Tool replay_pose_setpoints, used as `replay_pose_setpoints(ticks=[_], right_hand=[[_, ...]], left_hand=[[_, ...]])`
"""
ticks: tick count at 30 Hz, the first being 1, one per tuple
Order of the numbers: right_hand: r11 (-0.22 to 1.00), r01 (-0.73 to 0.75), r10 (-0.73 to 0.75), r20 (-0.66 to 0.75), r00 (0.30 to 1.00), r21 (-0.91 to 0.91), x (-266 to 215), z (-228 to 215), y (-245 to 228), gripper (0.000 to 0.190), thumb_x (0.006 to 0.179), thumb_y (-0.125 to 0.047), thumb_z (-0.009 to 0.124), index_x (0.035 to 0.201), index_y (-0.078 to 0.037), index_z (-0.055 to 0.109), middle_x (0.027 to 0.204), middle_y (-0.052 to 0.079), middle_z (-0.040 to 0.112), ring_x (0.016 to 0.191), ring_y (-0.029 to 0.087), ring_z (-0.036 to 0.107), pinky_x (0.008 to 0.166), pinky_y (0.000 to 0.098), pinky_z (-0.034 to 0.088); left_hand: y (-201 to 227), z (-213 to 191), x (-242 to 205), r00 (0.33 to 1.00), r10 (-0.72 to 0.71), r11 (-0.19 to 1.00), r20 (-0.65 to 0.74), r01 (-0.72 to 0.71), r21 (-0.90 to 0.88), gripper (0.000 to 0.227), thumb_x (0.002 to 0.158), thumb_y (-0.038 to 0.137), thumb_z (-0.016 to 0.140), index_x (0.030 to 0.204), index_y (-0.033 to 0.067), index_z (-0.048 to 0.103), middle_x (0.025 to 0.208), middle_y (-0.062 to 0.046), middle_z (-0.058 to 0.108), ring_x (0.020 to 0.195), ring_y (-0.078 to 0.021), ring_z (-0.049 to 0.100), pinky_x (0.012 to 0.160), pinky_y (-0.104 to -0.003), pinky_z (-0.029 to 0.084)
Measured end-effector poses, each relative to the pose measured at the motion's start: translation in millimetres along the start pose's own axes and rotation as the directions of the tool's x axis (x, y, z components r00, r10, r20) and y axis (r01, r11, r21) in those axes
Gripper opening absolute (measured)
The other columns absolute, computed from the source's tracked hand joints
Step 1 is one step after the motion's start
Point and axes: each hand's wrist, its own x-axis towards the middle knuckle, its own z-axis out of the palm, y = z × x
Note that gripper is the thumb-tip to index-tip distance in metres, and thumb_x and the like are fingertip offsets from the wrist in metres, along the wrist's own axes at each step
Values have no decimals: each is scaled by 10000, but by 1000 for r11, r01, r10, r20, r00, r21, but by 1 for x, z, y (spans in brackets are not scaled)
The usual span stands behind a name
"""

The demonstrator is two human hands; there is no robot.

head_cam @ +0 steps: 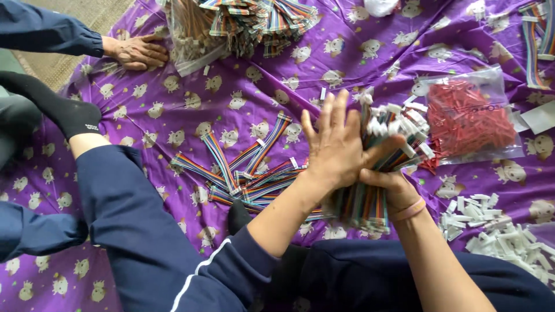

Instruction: Bundling and aligning multi-colored electronic ribbon cables with connectors

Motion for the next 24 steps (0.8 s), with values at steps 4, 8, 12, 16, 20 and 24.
replay_pose_setpoints(ticks=[4, 8, 12, 16, 20, 24], right_hand=[[988, 3, -16, -80, 997, -152, -4, 11, -10, 454, 605, 138, 623, 1050, 95, 549, 994, 187, 614, 876, 314, 619, 866, 487, 477], [848, 149, -145, 48, 988, -508, 2, 22, -40, 199, 650, -39, 675, 826, 32, 614, 718, 171, 654, 713, 218, 659, 762, 351, 502], [971, 49, -60, -42, 997, -235, 7, 9, -52, 97, 853, -16, 496, 801, 35, 561, 753, 119, 556, 760, 218, 536, 878, 363, 444], [996, -43, 37, -67, 997, -83, 15, -5, -44, 117, 854, -70, 496, 836, 38, 537, 805, 139, 513, 841, 224, 514, 872, 376, 402], [994, -78, 78, -3, 997, -82, 20, -31, -34, 125, 838, -90, 511, 829, 35, 512, 791, 176, 535, 819, 247, 550, 819, 395, 429], [992, -112, 108, -73, 991, -54, 19, -19, -40, 128, 829, -104, 524, 825, 22, 502, 789, 175, 517, 822, 239, 539, 833, 398, 422]], left_hand=[[-27, -11, 3, 940, 159, 931, 301, -41, -363, 904, 720, 687, 432, 1244, -50, 430, 1363, -267, 293, 1308, -427, 256, 1018, -634, 177], [-101, -43, -3, 855, 416, 868, 311, -271, -416, 454, 908, 233, 540, 1298, 21, 444, 1084, -296, 621, 1024, -521, 565, 870, -619, 430], [-221, -38, -5, 880, 34, 728, 474, -347, 592, 462, 781, 94, 660, 1170, 336, 602, 1164, -11, 605, 1056, -261, 610, 881, -496, 449], [-269, -26, -8, 818, 421, 565, 393, -575, 592, 413, 804, 36, 549, 1078, 345, 537, 1175, -53, 492, 885, -227, 598, 691, -358, 495], [-264, -35, 18, 726, 677, 481, 118, -558, 676, 221, 907, 209, 457, 1049, 312, 590, 1297, 29, 527, 1185, -163, 490, 970, -415, 336], [-247, -73, 23, 789, 613, 583, -44, -415, 699, 293, 924, 101, 373, 1183, 175, 488, 1167, -56, 544, 1244, -159, 464, 1111, -468, 194]])
